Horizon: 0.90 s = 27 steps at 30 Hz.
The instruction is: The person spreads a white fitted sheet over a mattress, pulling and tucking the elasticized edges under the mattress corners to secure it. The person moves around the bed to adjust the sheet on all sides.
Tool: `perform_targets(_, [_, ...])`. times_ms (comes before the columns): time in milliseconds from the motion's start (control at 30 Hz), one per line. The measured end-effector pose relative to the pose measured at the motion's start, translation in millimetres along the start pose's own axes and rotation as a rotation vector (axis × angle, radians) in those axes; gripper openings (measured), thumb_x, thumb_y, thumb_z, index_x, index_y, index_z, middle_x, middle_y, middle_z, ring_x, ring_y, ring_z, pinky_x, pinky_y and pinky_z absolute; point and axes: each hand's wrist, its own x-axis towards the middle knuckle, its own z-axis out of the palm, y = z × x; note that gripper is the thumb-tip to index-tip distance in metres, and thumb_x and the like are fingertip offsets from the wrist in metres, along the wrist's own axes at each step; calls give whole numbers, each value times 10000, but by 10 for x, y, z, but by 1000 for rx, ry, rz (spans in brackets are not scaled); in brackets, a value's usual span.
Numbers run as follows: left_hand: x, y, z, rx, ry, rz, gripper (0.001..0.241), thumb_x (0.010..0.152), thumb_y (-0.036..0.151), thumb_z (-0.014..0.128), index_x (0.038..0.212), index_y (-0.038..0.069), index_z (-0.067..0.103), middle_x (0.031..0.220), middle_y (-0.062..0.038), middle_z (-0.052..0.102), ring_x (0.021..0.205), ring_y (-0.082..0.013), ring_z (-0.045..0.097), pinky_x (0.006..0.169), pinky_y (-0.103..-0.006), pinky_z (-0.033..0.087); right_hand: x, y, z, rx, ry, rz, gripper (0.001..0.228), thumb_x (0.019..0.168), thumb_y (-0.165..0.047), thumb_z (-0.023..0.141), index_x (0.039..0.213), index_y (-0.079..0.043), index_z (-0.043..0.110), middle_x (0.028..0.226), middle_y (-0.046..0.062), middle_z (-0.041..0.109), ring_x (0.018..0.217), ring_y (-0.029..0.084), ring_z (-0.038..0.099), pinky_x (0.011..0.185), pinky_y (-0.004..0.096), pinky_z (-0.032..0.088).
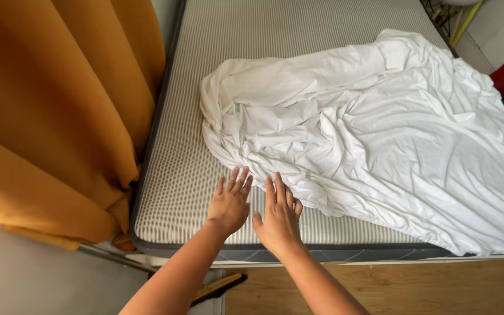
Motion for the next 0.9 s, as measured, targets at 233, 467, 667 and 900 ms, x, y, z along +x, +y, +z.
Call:
perform_targets(233, [743,-434,865,-5,-106,31,594,1069,318,384,1608,113,242,1717,-52,102,1586,-228,81,1266,-448,139,343,417,1060,146,0,100,908,804,-133,749,1523,39,223,1643,237,180,1467,397,314,1155,491,300])
perform_targets(467, [1015,-625,1087,10,-157,54,604,1074,363,284,1629,186,127,1715,13,83,1571,-184,69,1261,-411,117,548,708,1497,137,-64,269,877,843,-179,737,1539,22,242,1594,238,287,1491,387,293,1229,458,275])
perform_targets(667, [1079,-562,1005,-56,-206,59,614,1077,414,283,1644,243,119,1709,30,148,1564,-190,141,1263,-410,142,603,704,1529,48,-130,419,933,781,-275,799,1531,-82,279,1588,138,307,1486,338,281,1196,502,231])
perform_targets(900, [671,-685,925,-11,-135,116,424,1031,347,395,1382,188,572,1578,-7,398,1507,-202,303,1262,-426,188,347,259,1902,-47,-153,272,607,840,-250,697,1416,-211,507,1341,51,629,1313,299,520,1144,519,326])
